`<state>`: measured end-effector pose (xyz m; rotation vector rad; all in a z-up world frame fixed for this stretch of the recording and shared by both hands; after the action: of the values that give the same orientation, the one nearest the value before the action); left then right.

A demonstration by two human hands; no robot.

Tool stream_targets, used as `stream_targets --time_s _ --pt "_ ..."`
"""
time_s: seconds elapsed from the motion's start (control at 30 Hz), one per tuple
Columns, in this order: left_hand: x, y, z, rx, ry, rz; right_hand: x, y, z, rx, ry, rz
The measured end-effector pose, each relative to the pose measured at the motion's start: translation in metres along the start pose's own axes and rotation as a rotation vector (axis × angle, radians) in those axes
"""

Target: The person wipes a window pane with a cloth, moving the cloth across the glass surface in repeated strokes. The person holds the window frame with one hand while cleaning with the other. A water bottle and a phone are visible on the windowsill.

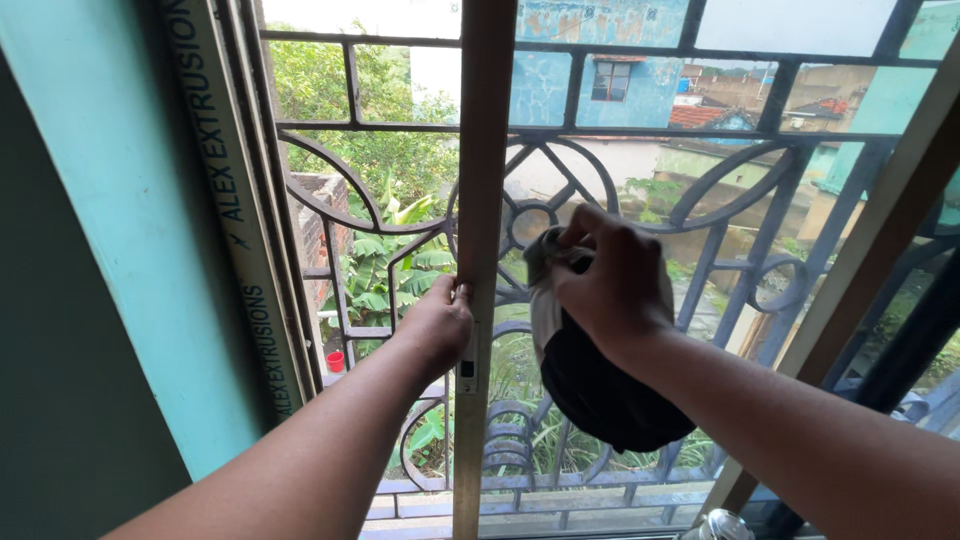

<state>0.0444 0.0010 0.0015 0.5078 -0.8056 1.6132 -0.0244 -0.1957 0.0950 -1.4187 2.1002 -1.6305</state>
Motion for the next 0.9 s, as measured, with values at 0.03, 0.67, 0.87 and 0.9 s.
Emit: stream_targets --time_s 0.03,0.67,0.87,0.9 --pt "0.000 0.000 0.000 0.006 0.013 -0.005 0.006 -0.002 0.004 -0.019 0.007 0.029" --pt "0.013 0.027 0.027 0.059 -0.102 -0.019 0.087 0.004 0.083 -0.863 -0.164 0.363" --pt "0.006 0.029 0.033 0.042 -0.161 0.037 0.091 0.007 0.093 -0.756 0.054 0.247" --pt "0.003 0.025 0.035 0.019 -0.158 0.064 0.094 0.002 0.094 -0.719 0.023 0.276"
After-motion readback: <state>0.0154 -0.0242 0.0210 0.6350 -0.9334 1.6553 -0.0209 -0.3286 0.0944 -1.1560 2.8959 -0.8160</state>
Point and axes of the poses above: each hand's wrist, its own y-axis away from the middle knuckle, its own x-axis out of the back of the hand, z = x × y, the point moved 3 cm from there along -y, towards the middle knuckle, and after that the axes turned 12 degrees about -y, right-handed, at the moved point
